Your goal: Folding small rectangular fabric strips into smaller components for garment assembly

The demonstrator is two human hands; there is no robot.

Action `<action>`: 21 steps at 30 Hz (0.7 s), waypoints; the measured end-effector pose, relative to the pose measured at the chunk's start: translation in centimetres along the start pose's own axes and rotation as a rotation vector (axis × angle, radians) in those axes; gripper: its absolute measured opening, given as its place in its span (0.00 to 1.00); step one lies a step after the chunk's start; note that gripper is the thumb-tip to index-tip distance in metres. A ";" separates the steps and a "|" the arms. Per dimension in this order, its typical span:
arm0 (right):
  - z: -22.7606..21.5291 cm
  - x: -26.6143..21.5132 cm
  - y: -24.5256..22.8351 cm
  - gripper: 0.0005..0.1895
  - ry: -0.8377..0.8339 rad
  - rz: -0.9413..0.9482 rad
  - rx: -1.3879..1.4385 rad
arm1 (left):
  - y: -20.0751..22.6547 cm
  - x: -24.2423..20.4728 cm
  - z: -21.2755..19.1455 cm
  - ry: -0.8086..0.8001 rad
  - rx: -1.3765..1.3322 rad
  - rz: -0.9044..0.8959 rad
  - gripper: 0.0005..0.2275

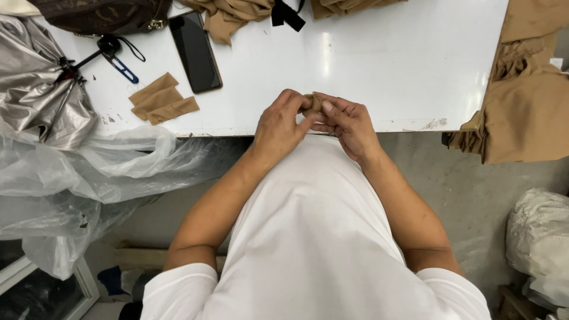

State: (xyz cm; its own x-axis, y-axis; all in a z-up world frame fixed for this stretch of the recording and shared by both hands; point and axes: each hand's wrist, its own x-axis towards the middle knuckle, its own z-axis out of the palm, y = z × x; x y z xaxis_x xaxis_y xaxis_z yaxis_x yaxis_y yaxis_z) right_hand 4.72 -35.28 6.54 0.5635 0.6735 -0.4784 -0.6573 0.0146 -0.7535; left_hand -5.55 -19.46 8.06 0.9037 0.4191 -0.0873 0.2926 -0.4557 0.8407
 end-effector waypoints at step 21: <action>2.5 -0.2 -2.2 0.11 -0.008 -0.999 -1.035 | 3.8 0.1 -2.9 0.137 -0.235 -0.049 0.09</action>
State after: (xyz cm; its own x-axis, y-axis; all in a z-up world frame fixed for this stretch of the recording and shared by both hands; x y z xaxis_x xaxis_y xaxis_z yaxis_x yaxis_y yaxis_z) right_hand 4.76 -33.59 9.41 0.5580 0.7061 0.4359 0.6581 -0.0565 -0.7508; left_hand -5.23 -18.89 12.79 0.8349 0.5458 -0.0708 0.2397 -0.2447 0.9395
